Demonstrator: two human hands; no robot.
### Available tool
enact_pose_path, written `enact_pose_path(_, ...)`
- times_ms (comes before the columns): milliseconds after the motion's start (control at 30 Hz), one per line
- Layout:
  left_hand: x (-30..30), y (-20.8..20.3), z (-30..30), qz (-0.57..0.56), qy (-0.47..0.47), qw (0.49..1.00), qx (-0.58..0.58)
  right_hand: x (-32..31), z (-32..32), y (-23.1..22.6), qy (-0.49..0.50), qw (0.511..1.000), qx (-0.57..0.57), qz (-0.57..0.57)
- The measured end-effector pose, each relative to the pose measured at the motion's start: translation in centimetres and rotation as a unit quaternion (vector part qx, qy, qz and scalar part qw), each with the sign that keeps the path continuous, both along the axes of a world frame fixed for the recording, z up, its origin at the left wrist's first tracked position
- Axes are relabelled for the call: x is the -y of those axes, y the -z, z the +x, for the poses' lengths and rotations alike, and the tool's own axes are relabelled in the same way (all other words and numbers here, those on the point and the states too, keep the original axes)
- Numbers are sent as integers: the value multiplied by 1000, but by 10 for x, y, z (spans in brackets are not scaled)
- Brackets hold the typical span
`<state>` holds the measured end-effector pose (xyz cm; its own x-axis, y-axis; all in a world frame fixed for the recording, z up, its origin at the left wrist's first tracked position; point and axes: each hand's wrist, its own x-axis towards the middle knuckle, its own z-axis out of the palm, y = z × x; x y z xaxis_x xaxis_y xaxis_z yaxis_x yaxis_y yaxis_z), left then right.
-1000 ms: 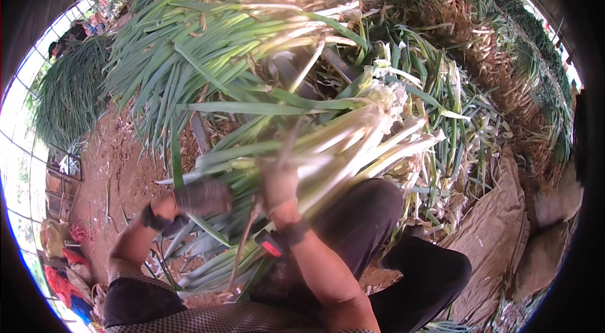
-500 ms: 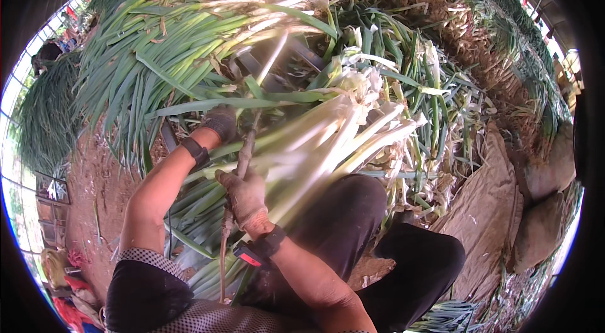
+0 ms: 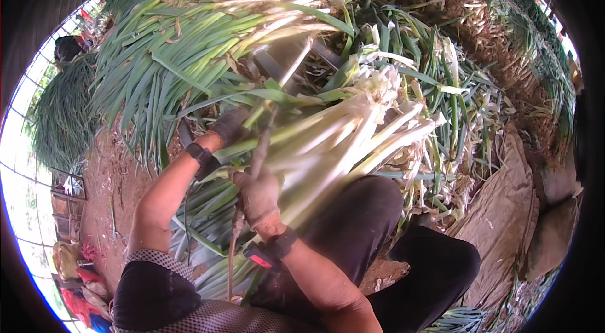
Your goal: The recorder is cleaning and trimming large leeks by hand using a fixed blade on a stand.
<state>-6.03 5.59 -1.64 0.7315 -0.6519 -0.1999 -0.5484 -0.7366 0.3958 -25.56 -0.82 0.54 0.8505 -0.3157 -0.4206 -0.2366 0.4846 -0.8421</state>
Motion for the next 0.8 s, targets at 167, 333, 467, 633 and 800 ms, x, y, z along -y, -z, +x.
enact_pose_path(167, 22, 12, -11, 26, 110, 967, 229, 1, -1, -5, -47, 997, -57, 23)
enact_pose_path(333, 40, 23, 7, 179, 45, 965, 186, -5, 3, 10, 15, 999, 29, -6)
enact_pose_path(467, 41, 10, 10, 112, 16, 990, 83, 1, 3, 6, 40, 996, 73, -27)
enact_pose_path(633, 11, -7, 15, -57, 19, 997, 44, 5, 3, -2, -54, 998, -9, -15)
enact_pose_path(800, 6, -22, 3, -80, -34, 996, -28, -5, 2, 13, -38, 991, 58, -116)
